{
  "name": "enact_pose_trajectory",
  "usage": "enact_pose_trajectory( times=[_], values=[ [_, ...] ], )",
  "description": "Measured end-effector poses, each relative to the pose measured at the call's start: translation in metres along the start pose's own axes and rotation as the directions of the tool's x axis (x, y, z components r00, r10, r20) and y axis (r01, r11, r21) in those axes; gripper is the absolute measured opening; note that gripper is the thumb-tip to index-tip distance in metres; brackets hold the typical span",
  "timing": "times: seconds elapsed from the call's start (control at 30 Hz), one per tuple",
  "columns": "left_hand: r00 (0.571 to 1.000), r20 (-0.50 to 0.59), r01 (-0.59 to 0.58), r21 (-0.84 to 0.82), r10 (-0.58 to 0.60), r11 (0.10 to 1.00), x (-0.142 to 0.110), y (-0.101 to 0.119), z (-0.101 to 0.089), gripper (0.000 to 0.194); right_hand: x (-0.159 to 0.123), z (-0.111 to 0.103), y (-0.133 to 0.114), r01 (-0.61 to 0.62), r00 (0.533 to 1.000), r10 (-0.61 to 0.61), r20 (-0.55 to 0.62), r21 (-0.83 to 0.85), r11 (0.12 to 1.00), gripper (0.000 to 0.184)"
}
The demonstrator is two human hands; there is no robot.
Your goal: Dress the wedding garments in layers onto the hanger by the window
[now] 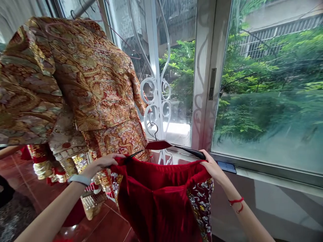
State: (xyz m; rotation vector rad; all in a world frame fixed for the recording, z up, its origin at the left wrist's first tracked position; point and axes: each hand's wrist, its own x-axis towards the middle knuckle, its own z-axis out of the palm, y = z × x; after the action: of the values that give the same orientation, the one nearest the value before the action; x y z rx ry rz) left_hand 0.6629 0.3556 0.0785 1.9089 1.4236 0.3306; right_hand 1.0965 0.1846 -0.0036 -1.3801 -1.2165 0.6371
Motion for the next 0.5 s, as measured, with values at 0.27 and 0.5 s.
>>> enact_pose_trajectory(
  times=[0.27,0.5],
  values=[
    [0.999,0.003,-0.052,-0.019,0.052,0.998,-0.028,0.085,0.028,0.054,-0.003,-0.002,0.009,0.022,0.999,-0.021,0.025,-0.042,0.999,0.044],
    [0.921,-0.123,-0.278,0.457,0.369,0.845,-0.051,0.128,0.070,0.032,-0.013,0.020,0.020,0.000,1.000,-0.001,-0.011,-0.026,1.000,0.044]
  ],
)
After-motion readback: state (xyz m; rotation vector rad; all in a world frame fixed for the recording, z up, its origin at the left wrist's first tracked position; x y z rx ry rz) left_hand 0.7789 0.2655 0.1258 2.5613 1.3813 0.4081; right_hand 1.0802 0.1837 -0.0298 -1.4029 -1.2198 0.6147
